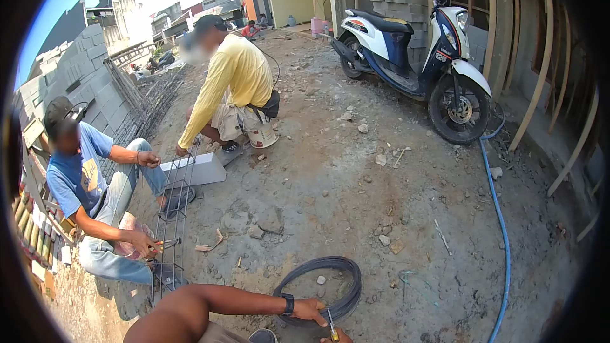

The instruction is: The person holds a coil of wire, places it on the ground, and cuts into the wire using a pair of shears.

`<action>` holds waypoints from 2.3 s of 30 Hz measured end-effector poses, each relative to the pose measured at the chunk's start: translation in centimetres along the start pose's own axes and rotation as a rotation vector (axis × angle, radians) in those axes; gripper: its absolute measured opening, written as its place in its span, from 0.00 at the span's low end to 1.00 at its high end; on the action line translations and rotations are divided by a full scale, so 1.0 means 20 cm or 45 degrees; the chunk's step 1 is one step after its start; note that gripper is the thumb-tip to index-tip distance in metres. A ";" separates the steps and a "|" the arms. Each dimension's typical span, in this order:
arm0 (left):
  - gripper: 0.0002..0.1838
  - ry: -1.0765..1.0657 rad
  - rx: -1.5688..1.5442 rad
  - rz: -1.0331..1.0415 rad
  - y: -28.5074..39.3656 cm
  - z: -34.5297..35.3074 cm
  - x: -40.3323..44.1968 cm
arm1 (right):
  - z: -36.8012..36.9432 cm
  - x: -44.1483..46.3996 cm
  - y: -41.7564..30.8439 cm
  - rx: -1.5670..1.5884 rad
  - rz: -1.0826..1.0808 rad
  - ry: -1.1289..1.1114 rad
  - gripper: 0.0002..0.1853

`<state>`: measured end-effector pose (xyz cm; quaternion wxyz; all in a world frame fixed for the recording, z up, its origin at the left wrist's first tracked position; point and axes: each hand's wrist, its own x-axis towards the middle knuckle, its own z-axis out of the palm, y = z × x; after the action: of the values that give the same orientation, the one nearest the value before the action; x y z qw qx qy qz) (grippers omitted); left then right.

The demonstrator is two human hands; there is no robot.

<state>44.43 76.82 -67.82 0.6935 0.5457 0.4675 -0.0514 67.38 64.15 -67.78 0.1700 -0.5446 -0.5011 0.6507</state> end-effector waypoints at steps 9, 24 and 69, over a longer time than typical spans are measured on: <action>0.31 0.030 -0.047 0.081 -0.06 0.03 0.02 | 0.06 0.06 0.10 -0.228 0.027 0.176 0.22; 0.45 0.069 0.122 0.089 0.01 0.02 0.00 | -0.03 0.00 -0.04 -0.124 0.026 0.054 0.31; 0.11 -0.069 -0.339 0.067 0.18 -0.04 -0.01 | -0.22 0.15 0.00 -0.118 -0.061 -0.236 0.23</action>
<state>45.81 78.83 -65.07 0.7732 0.4593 0.4369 0.0146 70.31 68.44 -69.01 0.1130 -0.4772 -0.5572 0.6701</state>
